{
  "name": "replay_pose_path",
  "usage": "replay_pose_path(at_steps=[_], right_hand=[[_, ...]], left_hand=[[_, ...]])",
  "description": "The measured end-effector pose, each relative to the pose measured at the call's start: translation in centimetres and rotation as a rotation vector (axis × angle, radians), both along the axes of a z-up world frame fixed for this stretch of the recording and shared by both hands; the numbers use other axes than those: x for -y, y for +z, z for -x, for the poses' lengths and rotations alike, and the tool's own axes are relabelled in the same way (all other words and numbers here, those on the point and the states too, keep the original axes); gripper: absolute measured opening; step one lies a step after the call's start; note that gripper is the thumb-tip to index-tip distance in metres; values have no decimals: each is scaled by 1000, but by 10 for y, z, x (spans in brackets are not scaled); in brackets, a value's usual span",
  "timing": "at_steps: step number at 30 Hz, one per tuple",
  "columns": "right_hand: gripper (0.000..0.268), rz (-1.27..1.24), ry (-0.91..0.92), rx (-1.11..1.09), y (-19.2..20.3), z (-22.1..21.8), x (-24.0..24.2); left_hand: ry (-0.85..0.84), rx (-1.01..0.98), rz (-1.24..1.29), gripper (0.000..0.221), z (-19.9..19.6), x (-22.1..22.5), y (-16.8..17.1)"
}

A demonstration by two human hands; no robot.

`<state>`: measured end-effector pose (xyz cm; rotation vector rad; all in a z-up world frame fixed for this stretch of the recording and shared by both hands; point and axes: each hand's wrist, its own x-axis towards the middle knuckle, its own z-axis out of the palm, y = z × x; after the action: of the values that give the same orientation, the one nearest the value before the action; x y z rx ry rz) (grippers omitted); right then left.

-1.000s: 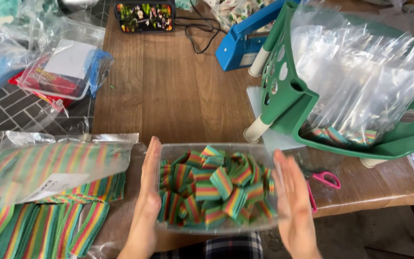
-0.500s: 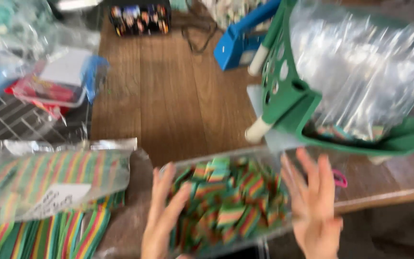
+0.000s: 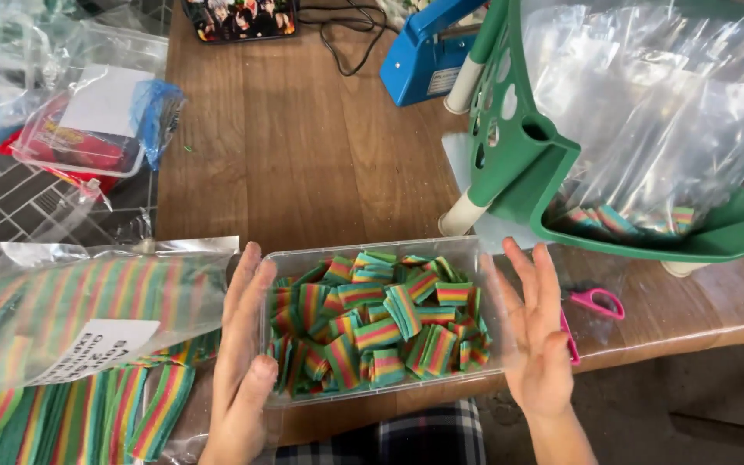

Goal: Cutting long multi-colored food strips into smaller rectangular pieces using scissors and placing them into a plastic container.

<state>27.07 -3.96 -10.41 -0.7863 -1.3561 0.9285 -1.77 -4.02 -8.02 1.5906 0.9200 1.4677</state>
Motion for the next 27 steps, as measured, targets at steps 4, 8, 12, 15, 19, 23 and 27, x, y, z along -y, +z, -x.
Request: replay_pose_path(at_steps=[4, 8, 12, 15, 19, 23, 27], right_hand=[[88, 72, -29, -5, -5, 15, -1], [100, 46, -43, -105, 21, 24, 31], [89, -65, 2, -40, 25, 16, 11], [113, 26, 52, -185, 36, 25, 36], [95, 16, 12, -66, 28, 20, 27], [84, 25, -31, 1, 2, 10, -5], [65, -42, -354, 335, 2, 12, -4]], left_hand=[[-2, -42, 40, 70, 1, 4, -10], [51, -109, 33, 59, -2, 32, 2], [-5, -146, -73, 77, -2, 22, 17], [-18, -155, -136, 74, 7, 20, 11], [-20, -155, -109, 74, 7, 17, 7], [72, -172, -47, 61, 0, -1, 3], [206, -491, -158, 51, -7, 7, -3]])
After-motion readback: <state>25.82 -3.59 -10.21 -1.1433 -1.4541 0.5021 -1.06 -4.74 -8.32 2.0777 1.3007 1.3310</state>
